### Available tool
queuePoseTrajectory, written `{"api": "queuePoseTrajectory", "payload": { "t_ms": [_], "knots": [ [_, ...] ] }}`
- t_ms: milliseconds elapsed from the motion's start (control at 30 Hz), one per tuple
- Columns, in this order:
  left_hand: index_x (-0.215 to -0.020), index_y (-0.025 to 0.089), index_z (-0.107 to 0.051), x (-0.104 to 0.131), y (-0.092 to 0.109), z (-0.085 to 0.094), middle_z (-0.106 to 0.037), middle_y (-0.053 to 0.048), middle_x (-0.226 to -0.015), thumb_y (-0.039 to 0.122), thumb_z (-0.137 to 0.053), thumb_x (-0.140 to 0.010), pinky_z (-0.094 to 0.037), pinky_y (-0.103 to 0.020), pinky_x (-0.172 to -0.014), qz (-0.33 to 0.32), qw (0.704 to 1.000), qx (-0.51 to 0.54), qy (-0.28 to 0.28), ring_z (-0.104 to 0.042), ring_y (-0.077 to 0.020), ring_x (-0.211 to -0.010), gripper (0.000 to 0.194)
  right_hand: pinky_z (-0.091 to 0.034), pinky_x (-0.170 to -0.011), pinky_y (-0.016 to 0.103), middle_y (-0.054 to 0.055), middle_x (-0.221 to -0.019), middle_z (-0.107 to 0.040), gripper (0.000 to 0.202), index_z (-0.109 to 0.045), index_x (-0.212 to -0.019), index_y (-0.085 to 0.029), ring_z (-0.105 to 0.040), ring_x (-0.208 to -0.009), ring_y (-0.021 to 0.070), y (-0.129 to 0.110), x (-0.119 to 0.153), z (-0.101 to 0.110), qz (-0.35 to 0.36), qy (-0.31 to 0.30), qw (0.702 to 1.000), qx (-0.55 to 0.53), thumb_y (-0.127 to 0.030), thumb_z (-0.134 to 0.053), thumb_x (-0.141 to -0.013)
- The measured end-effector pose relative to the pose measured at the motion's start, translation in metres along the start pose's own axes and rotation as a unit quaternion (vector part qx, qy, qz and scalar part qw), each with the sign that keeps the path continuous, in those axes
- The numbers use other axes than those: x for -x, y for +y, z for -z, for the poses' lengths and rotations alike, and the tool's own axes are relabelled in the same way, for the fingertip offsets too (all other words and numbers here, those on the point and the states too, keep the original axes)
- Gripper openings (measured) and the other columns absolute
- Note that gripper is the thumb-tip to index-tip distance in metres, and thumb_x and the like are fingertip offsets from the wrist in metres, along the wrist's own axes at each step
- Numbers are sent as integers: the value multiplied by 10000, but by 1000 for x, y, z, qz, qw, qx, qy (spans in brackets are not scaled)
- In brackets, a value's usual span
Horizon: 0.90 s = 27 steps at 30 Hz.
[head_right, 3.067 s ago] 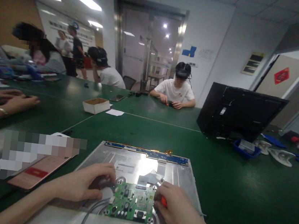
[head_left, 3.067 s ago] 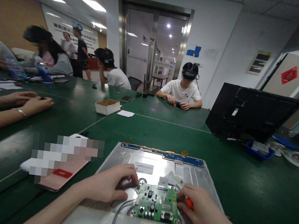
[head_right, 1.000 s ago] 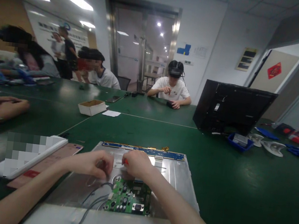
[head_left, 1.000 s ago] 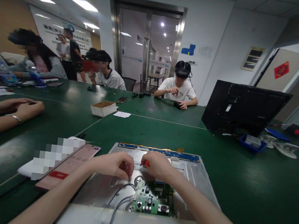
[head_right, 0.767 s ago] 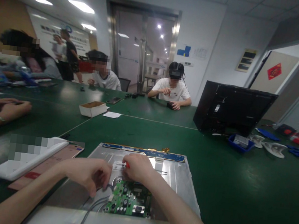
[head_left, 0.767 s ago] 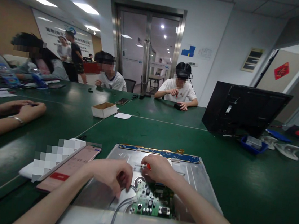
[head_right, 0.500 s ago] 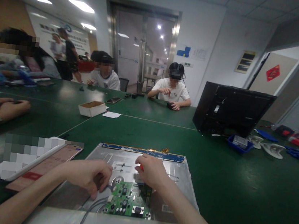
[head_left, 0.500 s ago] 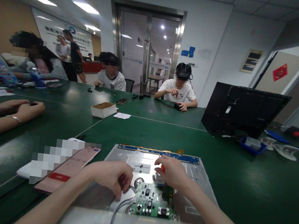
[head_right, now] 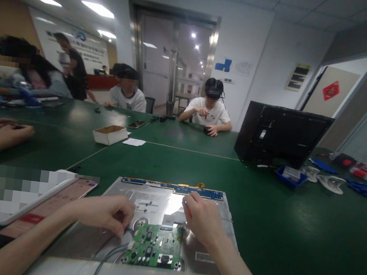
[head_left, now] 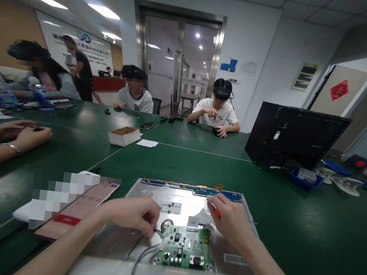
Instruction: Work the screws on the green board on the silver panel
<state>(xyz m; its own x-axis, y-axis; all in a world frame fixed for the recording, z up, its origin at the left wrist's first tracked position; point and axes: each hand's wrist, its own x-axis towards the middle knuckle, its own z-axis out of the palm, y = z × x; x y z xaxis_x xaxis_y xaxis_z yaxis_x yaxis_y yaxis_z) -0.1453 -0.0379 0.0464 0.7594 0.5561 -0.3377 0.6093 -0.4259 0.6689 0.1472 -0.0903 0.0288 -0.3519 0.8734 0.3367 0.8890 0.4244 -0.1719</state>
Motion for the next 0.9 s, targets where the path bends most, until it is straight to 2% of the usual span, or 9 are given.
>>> {"api": "queuePoseTrajectory", "payload": {
  "t_ms": [67, 233, 367, 533, 700, 767, 800, 833, 900],
  "knots": [
    [-712, 171, -601, -3, 0, 0, -564, 15, -702, 363, -668, -750, -348, -238, -561, -6, 999, 7, 40, -500, -143, -634, 207, -420, -630, 269, 77, -1002, -686, 221, -668, -995, -189, -648, -765, 181, 1, 0, 3, -5, 0, 1000, 0, -183, -450, -958],
    [-715, 167, -579, -23, -6, -7, -512, 11, -670, 373, -588, -798, -319, -250, -567, 7, 980, -51, 191, -462, -152, -625, 223, -424, -639, 276, 84, -1022, -688, 228, -674, -963, -187, -647, -788, 187, 4, 0, 7, -24, -11, 1000, 0, -173, -447, -954],
    [-746, 173, -593, -35, -10, -16, -517, 13, -642, 414, -569, -831, -309, -254, -569, 26, 970, -81, 227, -471, -163, -616, 257, -408, -624, 281, 74, -951, -693, 196, -670, -917, -192, -633, -741, 187, 4, 0, 8, -29, -25, 999, -4, -174, -476, -937],
    [-789, 175, -619, -38, -9, -19, -577, -11, -682, 376, -527, -851, -340, -266, -605, 8, 963, -93, 251, -514, -182, -648, 230, -418, -637, 292, 72, -897, -696, 169, -666, -884, -187, -631, -724, 197, 3, 1, 5, -27, -19, 999, -28, -155, -502, -912],
    [-770, 169, -586, -36, -8, -16, -611, -39, -734, 346, -452, -873, -363, -273, -624, 4, 953, -84, 292, -541, -195, -688, 245, -471, -729, 316, 90, -940, -710, 193, -666, -926, -180, -652, -817, 207, 11, 0, 11, -35, 35, 995, -82, -126, -485, -884],
    [-781, 169, -584, -35, -8, -15, -598, -31, -715, 339, -459, -860, -352, -270, -604, 13, 950, -89, 299, -535, -190, -671, 226, -488, -756, 319, 89, -936, -707, 205, -658, -969, -179, -651, -842, 201, 19, 0, 22, -55, 88, 988, -117, -162, -469, -891],
    [-796, 169, -586, -35, -9, -14, -591, -25, -706, 342, -467, -855, -346, -268, -596, 16, 950, -91, 299, -531, -187, -662, 218, -499, -730, 319, 87, -915, -703, 213, -651, -983, -182, -648, -815, 196, 23, 1, 29, -75, 126, 979, -140, -202, -456, -901],
    [-818, 170, -589, -35, -9, -14, -587, -19, -700, 349, -476, -854, -343, -266, -590, 19, 950, -92, 299, -528, -184, -656, 215, -503, -659, 305, 73, -846, -694, 176, -659, -937, -188, -636, -734, 188, 29, 1, 36, -118, 207, 945, -225, -237, -504, -871],
    [-864, 171, -591, -34, -10, -14, -580, -11, -694, 368, -488, -855, -342, -263, -584, 21, 950, -90, 299, -523, -179, -648, 222, -431, -444, 258, 33, -778, -674, 159, -658, -901, -200, -523, -486, 130, 40, 3, 48, -183, 284, 839, -427, -262, -564, -789]
  ]
}}
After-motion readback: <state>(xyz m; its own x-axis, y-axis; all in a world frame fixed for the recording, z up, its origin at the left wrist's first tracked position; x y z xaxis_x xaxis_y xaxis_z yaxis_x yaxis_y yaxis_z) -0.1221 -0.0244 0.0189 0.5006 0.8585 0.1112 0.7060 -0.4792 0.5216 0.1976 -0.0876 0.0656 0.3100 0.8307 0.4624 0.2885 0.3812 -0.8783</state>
